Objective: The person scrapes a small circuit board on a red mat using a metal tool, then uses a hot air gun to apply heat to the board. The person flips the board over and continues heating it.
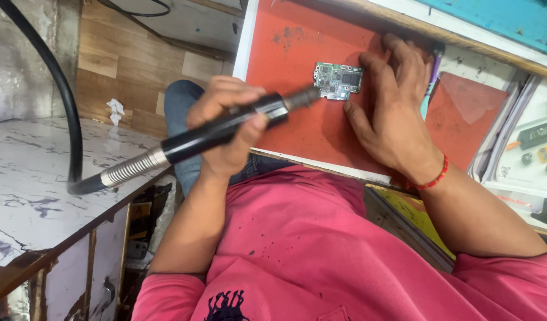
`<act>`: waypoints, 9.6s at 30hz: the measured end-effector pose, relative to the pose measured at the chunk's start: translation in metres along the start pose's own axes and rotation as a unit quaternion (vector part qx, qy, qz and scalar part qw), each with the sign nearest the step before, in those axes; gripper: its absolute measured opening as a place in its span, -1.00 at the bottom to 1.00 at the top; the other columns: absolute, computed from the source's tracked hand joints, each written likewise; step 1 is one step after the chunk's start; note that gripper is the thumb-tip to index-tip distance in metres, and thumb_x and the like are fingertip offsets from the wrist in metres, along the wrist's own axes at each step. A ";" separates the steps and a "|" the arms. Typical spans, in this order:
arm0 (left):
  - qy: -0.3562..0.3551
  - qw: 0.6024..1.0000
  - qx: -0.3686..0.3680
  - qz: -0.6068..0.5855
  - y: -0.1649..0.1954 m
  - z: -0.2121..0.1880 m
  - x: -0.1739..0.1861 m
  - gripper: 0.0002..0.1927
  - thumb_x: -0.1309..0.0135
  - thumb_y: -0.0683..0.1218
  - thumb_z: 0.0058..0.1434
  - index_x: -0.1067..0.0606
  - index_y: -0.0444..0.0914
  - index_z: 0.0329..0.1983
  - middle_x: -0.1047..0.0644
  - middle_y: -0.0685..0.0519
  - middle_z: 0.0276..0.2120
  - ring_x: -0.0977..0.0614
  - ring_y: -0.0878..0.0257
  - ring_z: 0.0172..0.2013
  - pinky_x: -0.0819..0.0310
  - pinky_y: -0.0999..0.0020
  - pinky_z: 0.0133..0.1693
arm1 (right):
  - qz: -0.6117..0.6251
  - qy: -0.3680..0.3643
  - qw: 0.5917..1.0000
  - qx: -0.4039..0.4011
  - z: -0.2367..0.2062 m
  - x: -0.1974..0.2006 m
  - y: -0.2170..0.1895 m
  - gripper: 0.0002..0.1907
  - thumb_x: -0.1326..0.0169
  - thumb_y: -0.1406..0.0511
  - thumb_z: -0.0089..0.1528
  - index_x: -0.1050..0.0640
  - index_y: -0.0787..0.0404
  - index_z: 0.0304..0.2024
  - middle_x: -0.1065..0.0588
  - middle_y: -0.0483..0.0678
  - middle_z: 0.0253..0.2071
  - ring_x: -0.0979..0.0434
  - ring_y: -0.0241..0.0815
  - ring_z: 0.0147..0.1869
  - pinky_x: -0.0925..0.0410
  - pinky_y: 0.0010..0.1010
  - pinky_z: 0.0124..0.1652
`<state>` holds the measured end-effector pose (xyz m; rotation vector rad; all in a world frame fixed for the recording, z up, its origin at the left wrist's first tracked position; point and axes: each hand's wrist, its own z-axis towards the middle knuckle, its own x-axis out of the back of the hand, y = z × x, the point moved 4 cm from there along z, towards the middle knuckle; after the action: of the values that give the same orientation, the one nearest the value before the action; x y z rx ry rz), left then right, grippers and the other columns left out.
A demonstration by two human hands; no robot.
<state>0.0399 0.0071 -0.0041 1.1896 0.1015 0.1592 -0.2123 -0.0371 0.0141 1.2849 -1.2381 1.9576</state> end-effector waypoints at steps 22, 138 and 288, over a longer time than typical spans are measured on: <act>-0.030 0.998 -0.043 0.027 -0.002 -0.001 -0.001 -0.71 -0.26 0.05 0.32 -0.53 -0.22 -0.09 -0.65 0.01 -0.17 -0.64 0.21 -0.12 -0.53 0.31 0.03 | 0.034 -0.027 0.998 0.044 0.003 0.005 0.007 -0.62 -0.25 0.45 0.31 -0.56 0.21 0.18 -0.25 0.16 0.39 -0.16 0.24 0.48 -0.07 0.02 0.45; -0.061 0.996 -0.035 0.062 0.008 0.009 -0.004 -0.68 -0.34 0.00 0.23 -0.54 -0.24 -0.08 -0.65 -0.01 -0.15 -0.63 0.18 -0.10 -0.52 0.38 -0.02 | 0.040 -0.020 0.997 0.056 0.010 0.005 0.019 -0.65 -0.35 0.31 0.29 -0.59 0.20 0.10 -0.38 0.06 0.28 -0.30 0.10 0.38 -0.17 -0.09 0.36; -0.030 0.997 -0.038 0.054 0.006 0.008 -0.007 -0.67 -0.31 0.03 0.26 -0.53 -0.27 -0.09 -0.63 -0.02 -0.16 -0.61 0.17 -0.10 -0.51 0.33 0.01 | 0.045 -0.012 0.997 0.059 0.025 0.002 0.005 -0.59 -0.27 0.35 0.25 -0.58 0.16 0.16 -0.35 0.12 0.33 -0.30 0.17 0.33 -0.27 -0.09 0.25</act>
<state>0.0340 0.0011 0.0042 1.1230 -0.0211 0.2209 -0.2057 -0.0620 0.0179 1.3340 -1.2270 2.1132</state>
